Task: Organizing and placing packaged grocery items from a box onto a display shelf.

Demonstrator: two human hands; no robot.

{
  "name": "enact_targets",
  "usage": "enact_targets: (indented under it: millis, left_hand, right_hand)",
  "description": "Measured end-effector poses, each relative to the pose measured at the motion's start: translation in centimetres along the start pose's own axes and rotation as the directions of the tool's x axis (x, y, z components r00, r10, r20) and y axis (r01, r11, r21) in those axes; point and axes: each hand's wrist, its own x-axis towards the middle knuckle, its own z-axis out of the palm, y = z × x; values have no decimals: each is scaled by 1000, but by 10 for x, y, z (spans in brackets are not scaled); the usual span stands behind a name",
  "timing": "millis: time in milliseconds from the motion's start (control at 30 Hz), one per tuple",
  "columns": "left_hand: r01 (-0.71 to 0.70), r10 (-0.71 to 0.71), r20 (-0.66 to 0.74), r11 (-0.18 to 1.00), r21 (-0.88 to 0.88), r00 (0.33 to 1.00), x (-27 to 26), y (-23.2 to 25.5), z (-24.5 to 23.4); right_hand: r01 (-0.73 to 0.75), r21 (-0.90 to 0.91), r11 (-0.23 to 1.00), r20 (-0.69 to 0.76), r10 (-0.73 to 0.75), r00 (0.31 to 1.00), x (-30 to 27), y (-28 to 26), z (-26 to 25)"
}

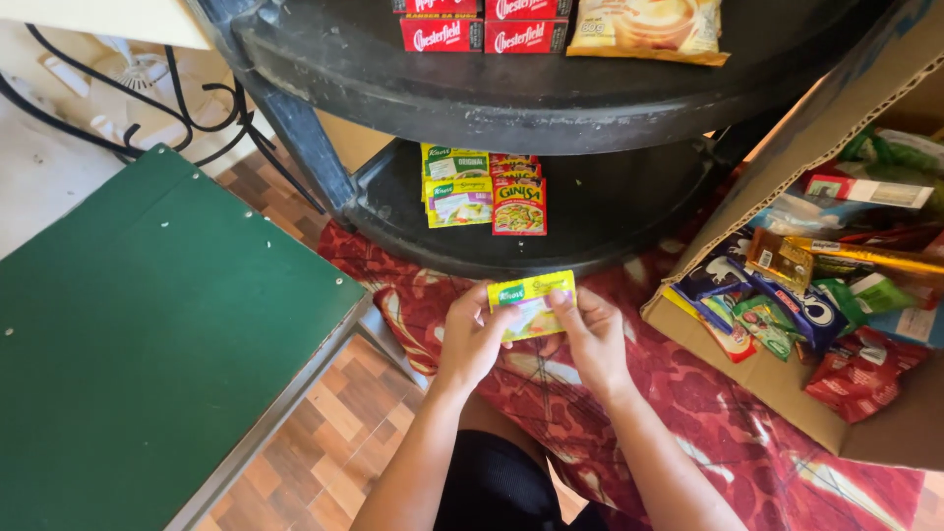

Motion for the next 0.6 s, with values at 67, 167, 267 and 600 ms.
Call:
enact_targets:
  millis: [67, 167, 267, 600]
  left_hand:
    - [-62, 75, -76, 986, 156, 994, -4, 13, 9]
    - [-183, 218, -99, 942, 280, 971, -2, 19, 14]
    - [-66, 73, -83, 994, 84, 994, -1, 7, 8]
    - [55, -17, -197, 981, 187, 980, -1, 16, 21]
  right_hand:
    - [-9, -7, 1000, 16, 9, 1000, -1, 5, 4]
    - [-7, 19, 1000, 42, 6, 999, -1, 7, 6]
    - [-80, 153, 985, 64, 71, 995, -6, -3, 10]
    - [-86, -10, 996, -81, 85, 993, -8, -9, 12]
